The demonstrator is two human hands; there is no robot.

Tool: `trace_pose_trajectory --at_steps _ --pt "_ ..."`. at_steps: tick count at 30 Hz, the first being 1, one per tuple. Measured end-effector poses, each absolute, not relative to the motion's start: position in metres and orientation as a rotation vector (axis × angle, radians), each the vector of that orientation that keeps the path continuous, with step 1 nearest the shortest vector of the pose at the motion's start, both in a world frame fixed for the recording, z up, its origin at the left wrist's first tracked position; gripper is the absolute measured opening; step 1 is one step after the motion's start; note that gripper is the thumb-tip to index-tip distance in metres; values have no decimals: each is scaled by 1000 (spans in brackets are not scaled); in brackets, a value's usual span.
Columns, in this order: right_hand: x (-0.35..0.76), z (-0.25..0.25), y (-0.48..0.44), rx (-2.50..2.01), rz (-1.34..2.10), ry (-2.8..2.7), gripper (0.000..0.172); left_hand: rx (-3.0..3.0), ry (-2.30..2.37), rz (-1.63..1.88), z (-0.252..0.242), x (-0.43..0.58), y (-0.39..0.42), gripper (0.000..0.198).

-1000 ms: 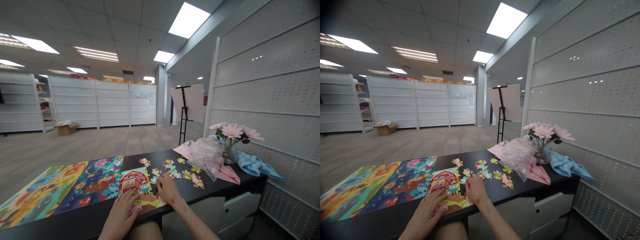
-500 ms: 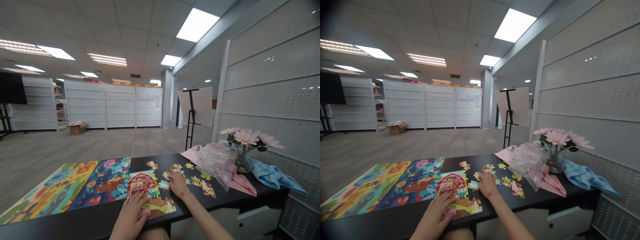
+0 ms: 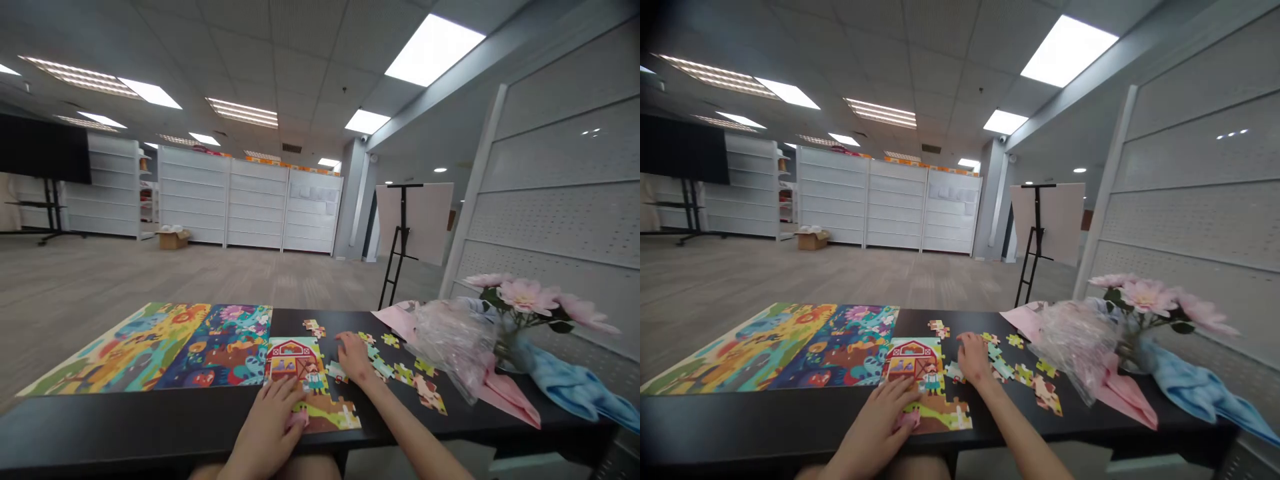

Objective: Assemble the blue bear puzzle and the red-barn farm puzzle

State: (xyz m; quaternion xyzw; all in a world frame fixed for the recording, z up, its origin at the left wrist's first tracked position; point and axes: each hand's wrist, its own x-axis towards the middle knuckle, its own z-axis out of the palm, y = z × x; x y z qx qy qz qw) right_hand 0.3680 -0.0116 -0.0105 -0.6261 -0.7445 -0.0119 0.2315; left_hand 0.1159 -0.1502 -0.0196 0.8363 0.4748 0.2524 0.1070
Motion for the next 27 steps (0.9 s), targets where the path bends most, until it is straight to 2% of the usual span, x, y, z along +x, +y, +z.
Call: trace_pose_trajectory --at_steps 3,5,16,21,24,27 --pt "343 -7 24 -1625 70 -2159 45 2460 1396 710 -18 115 -149 44" --pt "326 -6 47 -1608 143 -2183 47 2460 1388 684 -18 115 -147 46" --pt "294 14 118 -1694 480 -2108 31 2425 1340 657 -22 112 -140 49" --pt "331 39 57 -1558 547 -1964 18 2411 1353 657 -22 112 -141 48" --pt "377 27 -18 -1469 638 -1879 27 2422 1351 681 -21 112 -143 47" --pt "419 -3 -80 -1405 926 -1600 34 2443 1358 735 -23 112 -145 45"
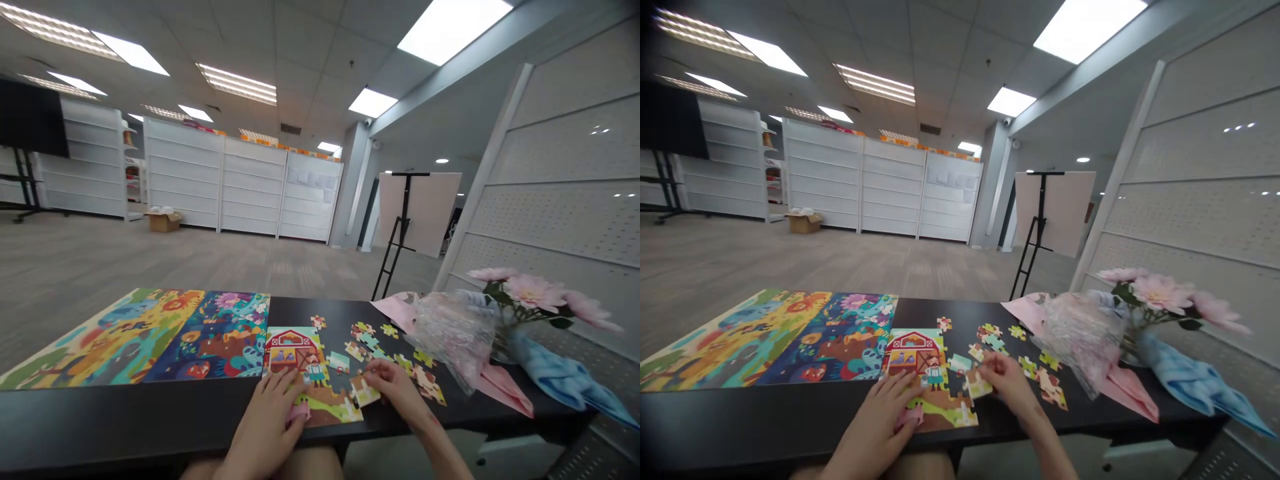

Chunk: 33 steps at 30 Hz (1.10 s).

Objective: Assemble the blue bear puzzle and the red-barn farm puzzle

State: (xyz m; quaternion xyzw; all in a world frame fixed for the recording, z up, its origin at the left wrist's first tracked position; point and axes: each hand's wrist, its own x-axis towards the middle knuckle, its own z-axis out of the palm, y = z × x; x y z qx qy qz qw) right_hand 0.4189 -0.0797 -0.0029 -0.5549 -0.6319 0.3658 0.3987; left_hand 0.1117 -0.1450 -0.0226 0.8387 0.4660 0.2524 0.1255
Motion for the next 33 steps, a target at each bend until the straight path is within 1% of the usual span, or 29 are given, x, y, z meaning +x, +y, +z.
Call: trace_pose_trajectory --at_steps 3,11,15,19,26,29,33 --pt "435 -22 -108 -1424 880 -1538 36 2454 1385 758 -23 112 -147 43" --pt "423 -21 -113 -1521 668 -1592 19 2414 1434 762 -17 115 -150 40" --pt "427 -24 -117 -1520 607 -1590 14 2409 1450 747 -17 117 -150 39" --pt "430 -24 -117 -1529 606 -1587 13 2415 1433 755 -20 117 -150 37" --pt "435 -35 -110 -1511 621 -1621 18 2392 1437 750 -19 116 -150 38" --pt "435 -36 -109 -1583 565 -1640 18 2388 1423 751 -17 116 -150 39" --pt "429 -27 -112 -1703 436 -1728 14 2390 1403 767 -15 116 -152 39"
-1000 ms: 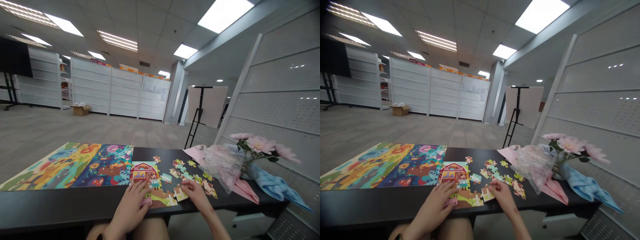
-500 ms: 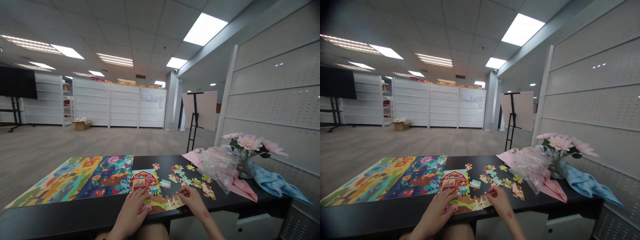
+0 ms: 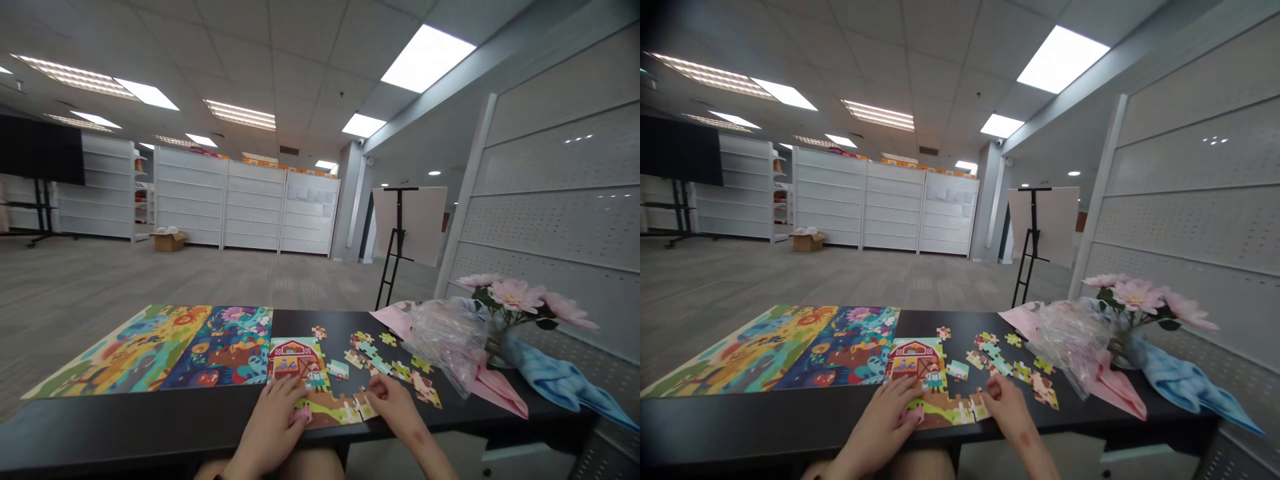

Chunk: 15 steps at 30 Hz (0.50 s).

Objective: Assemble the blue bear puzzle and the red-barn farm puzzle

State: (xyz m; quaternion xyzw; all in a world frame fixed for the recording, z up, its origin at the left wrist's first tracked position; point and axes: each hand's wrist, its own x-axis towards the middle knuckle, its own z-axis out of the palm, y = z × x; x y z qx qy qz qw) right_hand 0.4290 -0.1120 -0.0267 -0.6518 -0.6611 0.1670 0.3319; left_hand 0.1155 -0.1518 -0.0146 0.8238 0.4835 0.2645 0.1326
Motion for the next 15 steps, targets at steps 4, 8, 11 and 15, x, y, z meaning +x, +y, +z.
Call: trace_pose_trajectory --at_steps 4,8,11,15 --pt "420 -19 -117 -1762 195 -1811 15 2391 1410 776 -13 115 -154 39" --pt "423 -16 -116 -1792 180 -1836 16 2396 1411 756 -13 113 -153 40" --pt "430 -12 -106 -1783 215 -1840 15 2401 1403 756 -15 113 -153 42" --pt "430 -6 -80 -1746 92 -1893 25 2404 1402 768 -17 113 -151 41"
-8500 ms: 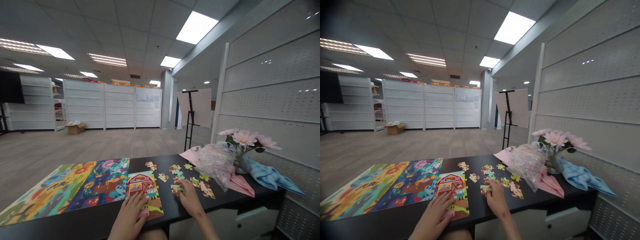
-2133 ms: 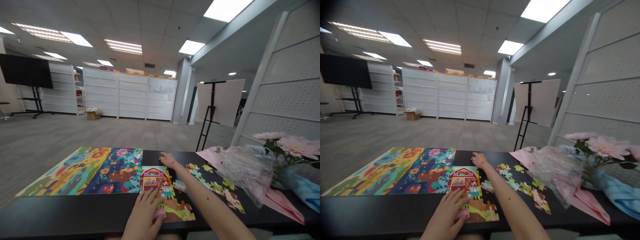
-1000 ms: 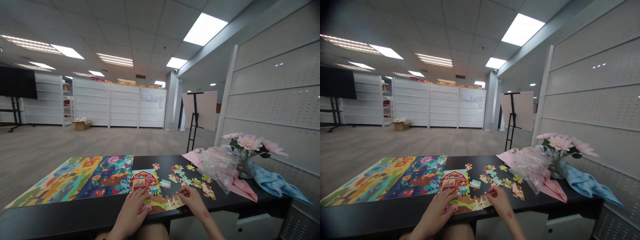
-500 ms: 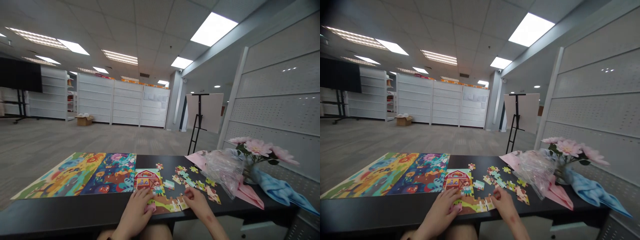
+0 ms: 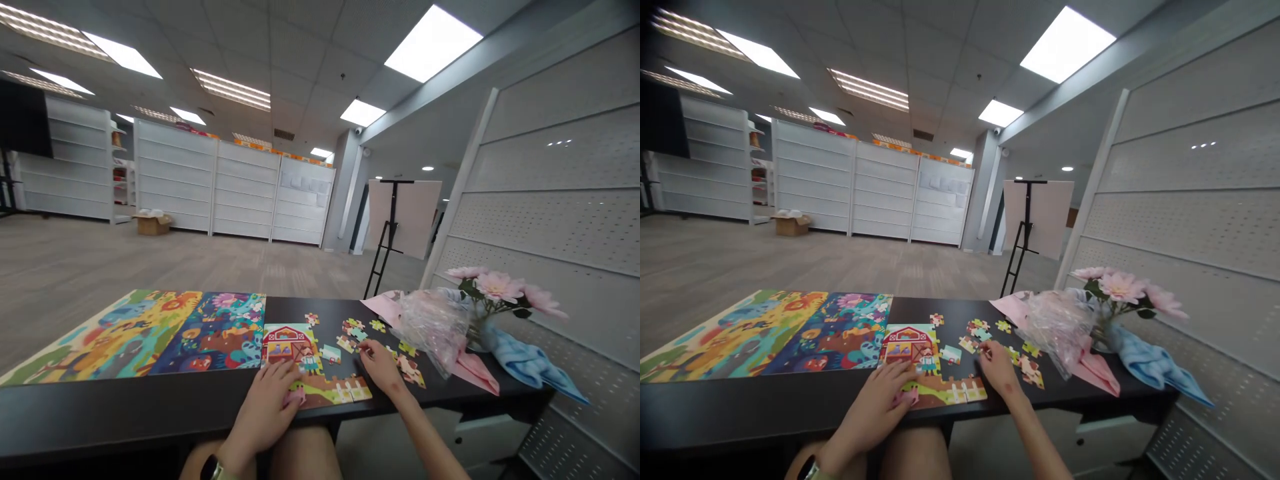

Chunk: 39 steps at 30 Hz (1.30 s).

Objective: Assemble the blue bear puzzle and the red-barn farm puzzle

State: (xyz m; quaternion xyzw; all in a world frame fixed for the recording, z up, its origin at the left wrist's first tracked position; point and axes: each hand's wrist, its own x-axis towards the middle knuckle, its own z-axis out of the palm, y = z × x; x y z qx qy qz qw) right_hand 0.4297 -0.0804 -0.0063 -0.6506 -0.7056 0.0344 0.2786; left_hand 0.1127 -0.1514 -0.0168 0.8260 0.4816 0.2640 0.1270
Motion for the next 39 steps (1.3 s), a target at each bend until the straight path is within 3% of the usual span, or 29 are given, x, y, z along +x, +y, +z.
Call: trace_pose_trajectory --at_steps 7,15,18,24,28,33,39 --pt "416 -2 -33 -1754 234 -2091 17 2412 1398 749 -19 113 -149 38" --pt "431 18 -56 -1616 227 -2139 56 2413 1386 761 -23 114 -146 33" --pt "457 8 -85 -1533 176 -2019 61 2411 1363 844 -24 112 -146 33" --pt "492 -30 -117 -1567 117 -1793 51 2466 1306 982 -3 139 -157 30" --pt "482 -31 -117 -1548 59 -1752 45 2512 1156 876 9 195 -173 44" --pt "478 -28 -117 -1560 60 -1761 38 2503 1198 699 -10 240 -181 47" --pt "479 -31 -118 -1569 36 -1772 37 2490 1197 776 -27 238 -180 52"
